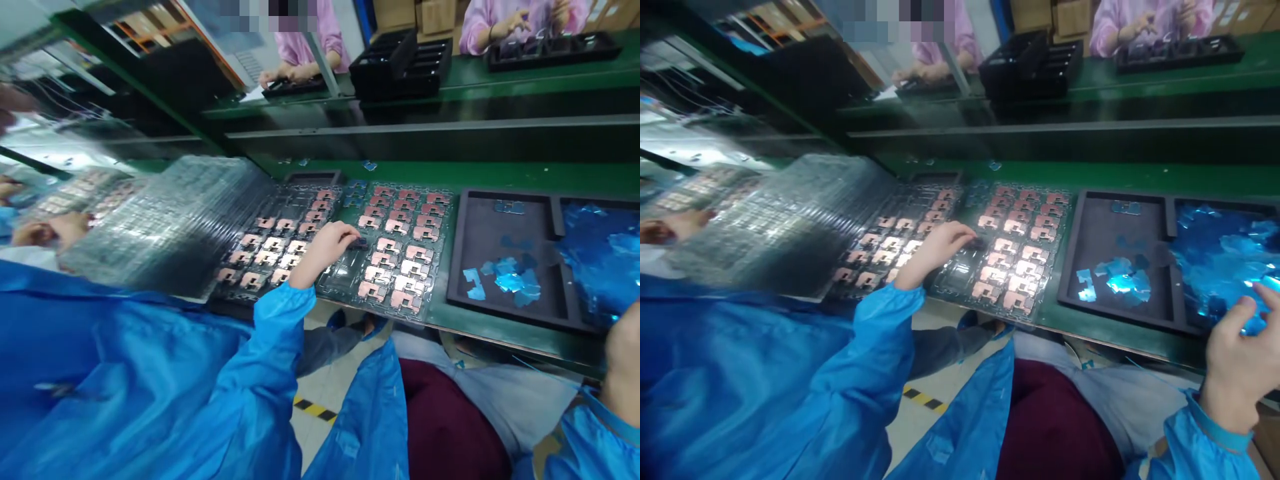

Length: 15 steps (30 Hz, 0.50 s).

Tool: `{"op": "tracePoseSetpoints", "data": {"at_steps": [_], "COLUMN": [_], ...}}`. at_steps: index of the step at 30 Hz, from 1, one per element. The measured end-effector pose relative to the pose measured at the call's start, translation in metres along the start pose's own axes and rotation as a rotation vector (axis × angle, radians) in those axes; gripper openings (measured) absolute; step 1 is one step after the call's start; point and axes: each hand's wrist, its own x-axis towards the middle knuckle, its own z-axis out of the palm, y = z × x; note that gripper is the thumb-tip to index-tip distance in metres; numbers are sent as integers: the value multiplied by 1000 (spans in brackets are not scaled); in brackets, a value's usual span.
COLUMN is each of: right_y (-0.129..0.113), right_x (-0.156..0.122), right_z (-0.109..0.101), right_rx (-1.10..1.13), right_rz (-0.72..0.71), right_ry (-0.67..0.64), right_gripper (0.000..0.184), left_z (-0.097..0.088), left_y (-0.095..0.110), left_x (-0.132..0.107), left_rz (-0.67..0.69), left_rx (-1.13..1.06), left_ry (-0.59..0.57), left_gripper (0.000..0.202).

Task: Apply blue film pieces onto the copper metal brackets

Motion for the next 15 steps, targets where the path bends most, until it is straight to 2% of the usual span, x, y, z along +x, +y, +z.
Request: {"op": "tracePoseSetpoints", "data": {"at_steps": [2,4,7,10,12,15], "right_y": [5,7,8,9,7,-5], "right_x": [4,5,4,6,9,11], "right_z": [6,10,16,22,23,18], "right_rx": [-108,-151,-124,-77,-56,-2], "right_rz": [15,-12,-68,-62,-37,10], "right_ry": [107,143,162,232,244,194], "right_gripper": [45,42,40,33,31,37], "left_z": [6,12,17,19,18,17], "left_y": [0,1,1,2,7,19], "left_x": [4,6,6,3,-1,-9], "left_rz": [18,29,42,55,74,117], "left_rx": [24,45,67,70,54,-5], "left_ry": [5,21,43,74,111,168], "left_gripper": [26,29,28,26,26,32]}}
